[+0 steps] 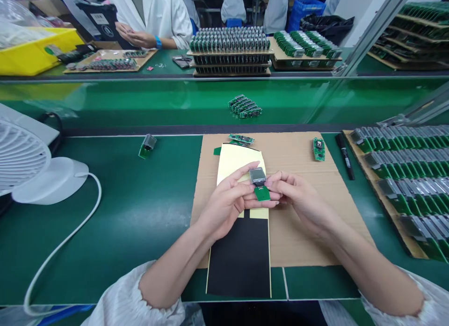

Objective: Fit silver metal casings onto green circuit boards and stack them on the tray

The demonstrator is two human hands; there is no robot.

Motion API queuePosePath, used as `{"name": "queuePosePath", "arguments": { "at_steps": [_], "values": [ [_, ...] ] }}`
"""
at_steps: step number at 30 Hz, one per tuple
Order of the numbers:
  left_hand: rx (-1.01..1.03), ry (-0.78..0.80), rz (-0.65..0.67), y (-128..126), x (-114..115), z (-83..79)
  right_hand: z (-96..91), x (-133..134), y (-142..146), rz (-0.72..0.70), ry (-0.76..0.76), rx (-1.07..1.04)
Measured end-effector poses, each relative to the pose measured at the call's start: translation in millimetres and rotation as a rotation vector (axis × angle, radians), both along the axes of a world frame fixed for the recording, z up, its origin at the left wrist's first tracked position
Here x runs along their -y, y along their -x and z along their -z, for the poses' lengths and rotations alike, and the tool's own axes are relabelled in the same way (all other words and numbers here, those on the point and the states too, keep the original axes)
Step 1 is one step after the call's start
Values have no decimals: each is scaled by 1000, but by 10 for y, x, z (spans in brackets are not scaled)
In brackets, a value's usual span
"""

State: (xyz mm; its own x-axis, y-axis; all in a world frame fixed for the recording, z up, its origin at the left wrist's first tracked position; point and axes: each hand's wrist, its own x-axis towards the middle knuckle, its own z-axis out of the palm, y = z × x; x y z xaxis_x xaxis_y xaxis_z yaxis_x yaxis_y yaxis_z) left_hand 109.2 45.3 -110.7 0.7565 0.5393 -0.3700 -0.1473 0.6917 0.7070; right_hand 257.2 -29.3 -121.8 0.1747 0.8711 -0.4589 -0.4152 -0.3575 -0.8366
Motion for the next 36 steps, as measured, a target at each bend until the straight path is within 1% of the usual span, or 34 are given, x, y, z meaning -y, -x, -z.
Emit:
{"name": "queuePosePath", "arguments": {
  "at_steps": [10,15,21,26,30,36],
  "values": [
    [-28,7,2,15,12,-11,4,-19,23,17,45,20],
    [-49,13,-3,7,7,-15,13,-7,32,19,13,0],
    [-7,1,1,14,17,-50,-23,-11,20,-15,-13,-54],
    [-16,-60,27,24,14,-40,-45,-5,11,-24,-14,-59],
    [-13,-125,41,33,7,-10,-26,13,19,5,-4,-18],
    [12,-172,49,30,4,-8,-36,26,52,55,-112,82]
  ]
}}
